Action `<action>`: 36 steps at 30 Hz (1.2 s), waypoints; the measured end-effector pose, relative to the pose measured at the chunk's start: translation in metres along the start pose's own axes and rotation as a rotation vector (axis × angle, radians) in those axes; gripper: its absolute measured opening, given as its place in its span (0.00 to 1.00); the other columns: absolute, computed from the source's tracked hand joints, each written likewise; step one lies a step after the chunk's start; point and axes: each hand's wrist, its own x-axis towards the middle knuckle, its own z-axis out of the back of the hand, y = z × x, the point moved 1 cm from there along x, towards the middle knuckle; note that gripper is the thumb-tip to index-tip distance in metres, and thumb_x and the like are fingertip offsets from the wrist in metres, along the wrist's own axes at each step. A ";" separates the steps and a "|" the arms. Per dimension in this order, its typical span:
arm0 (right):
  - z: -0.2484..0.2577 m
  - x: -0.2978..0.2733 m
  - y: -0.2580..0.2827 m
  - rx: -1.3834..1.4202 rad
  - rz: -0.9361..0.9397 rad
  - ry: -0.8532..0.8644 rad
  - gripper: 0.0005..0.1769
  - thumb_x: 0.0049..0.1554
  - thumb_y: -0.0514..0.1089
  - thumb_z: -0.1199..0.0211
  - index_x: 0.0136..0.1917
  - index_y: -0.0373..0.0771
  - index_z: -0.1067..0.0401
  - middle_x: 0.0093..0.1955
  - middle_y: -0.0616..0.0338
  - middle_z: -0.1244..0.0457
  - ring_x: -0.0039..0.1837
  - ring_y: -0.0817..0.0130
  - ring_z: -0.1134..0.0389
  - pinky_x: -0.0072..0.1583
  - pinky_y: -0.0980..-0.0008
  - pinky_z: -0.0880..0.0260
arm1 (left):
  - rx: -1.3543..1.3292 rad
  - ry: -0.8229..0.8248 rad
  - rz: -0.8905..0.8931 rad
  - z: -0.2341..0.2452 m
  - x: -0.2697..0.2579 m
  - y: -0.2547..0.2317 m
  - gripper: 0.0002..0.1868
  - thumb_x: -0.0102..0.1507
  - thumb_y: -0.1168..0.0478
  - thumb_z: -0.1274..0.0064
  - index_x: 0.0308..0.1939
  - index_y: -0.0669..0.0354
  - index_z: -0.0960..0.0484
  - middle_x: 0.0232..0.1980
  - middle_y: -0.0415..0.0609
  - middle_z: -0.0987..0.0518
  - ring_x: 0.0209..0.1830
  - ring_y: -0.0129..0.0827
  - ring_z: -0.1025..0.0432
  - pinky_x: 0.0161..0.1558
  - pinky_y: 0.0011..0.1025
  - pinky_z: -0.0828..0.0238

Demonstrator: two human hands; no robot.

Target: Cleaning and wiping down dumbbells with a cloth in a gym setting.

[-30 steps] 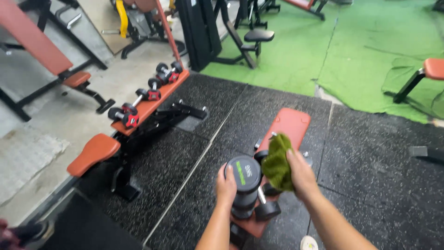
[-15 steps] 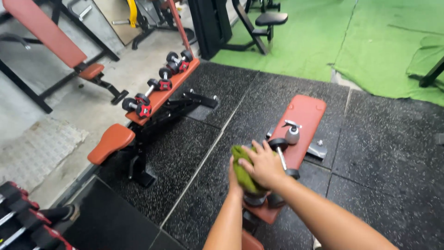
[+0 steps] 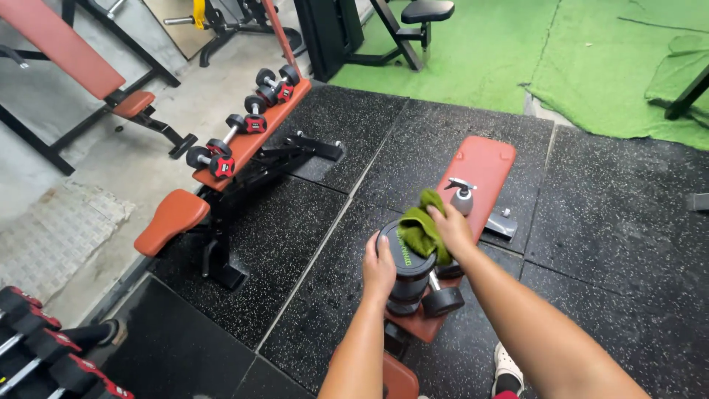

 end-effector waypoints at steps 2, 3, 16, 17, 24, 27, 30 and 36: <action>-0.006 0.006 -0.084 -0.109 0.016 -0.012 0.21 0.60 0.51 0.41 0.64 0.42 0.26 0.55 0.45 0.28 0.56 0.55 0.26 0.57 0.57 0.29 | -0.013 -0.001 -0.010 -0.001 -0.004 0.011 0.27 0.70 0.46 0.58 0.67 0.58 0.27 0.61 0.60 0.21 0.63 0.47 0.26 0.62 0.37 0.32; -0.011 0.007 -0.126 -0.217 0.030 -0.011 0.21 0.60 0.45 0.41 0.66 0.42 0.25 0.57 0.45 0.29 0.56 0.56 0.28 0.56 0.57 0.29 | -0.020 -0.009 -0.012 0.002 -0.007 0.017 0.27 0.70 0.46 0.58 0.66 0.58 0.27 0.60 0.60 0.20 0.62 0.46 0.25 0.62 0.37 0.32; 0.030 -0.091 0.100 -0.275 0.627 0.014 0.38 0.52 0.46 0.31 0.73 0.38 0.37 0.68 0.37 0.42 0.72 0.44 0.45 0.72 0.49 0.47 | -0.009 -0.069 -0.054 0.002 0.004 0.040 0.26 0.70 0.47 0.58 0.65 0.60 0.25 0.62 0.59 0.21 0.64 0.47 0.26 0.63 0.37 0.32; 0.018 -0.102 0.108 -0.441 0.696 0.009 0.38 0.49 0.47 0.32 0.72 0.42 0.36 0.68 0.38 0.42 0.72 0.42 0.45 0.70 0.44 0.49 | -0.135 -0.005 -0.085 0.000 0.006 0.045 0.26 0.71 0.47 0.60 0.65 0.59 0.25 0.63 0.58 0.21 0.64 0.48 0.27 0.63 0.38 0.33; -0.027 -0.074 0.085 -0.718 0.722 0.124 0.28 0.52 0.48 0.39 0.67 0.48 0.31 0.71 0.48 0.40 0.73 0.47 0.40 0.64 0.41 0.40 | -0.114 -0.037 -0.180 -0.009 0.006 0.069 0.28 0.73 0.45 0.66 0.69 0.56 0.31 0.66 0.60 0.23 0.65 0.51 0.28 0.62 0.40 0.31; -0.025 -0.046 0.114 -0.641 0.452 0.191 0.23 0.58 0.48 0.43 0.67 0.47 0.31 0.69 0.47 0.37 0.67 0.44 0.34 0.63 0.48 0.32 | -0.028 -0.018 -0.013 0.002 -0.007 0.012 0.27 0.72 0.44 0.65 0.67 0.53 0.27 0.60 0.62 0.20 0.62 0.55 0.26 0.59 0.43 0.30; -0.025 -0.009 0.094 -0.527 0.271 0.182 0.22 0.60 0.48 0.43 0.66 0.44 0.29 0.63 0.45 0.34 0.60 0.41 0.30 0.61 0.49 0.30 | -0.026 -0.054 -0.074 -0.002 -0.010 0.010 0.26 0.70 0.47 0.64 0.67 0.55 0.28 0.61 0.63 0.22 0.63 0.57 0.28 0.59 0.44 0.31; -0.009 0.053 -0.030 0.084 0.057 0.191 0.21 0.61 0.48 0.42 0.64 0.35 0.28 0.55 0.49 0.29 0.56 0.60 0.27 0.56 0.61 0.28 | 0.091 -0.040 0.029 0.002 -0.014 -0.010 0.25 0.71 0.47 0.65 0.66 0.51 0.26 0.58 0.63 0.20 0.60 0.55 0.25 0.58 0.43 0.29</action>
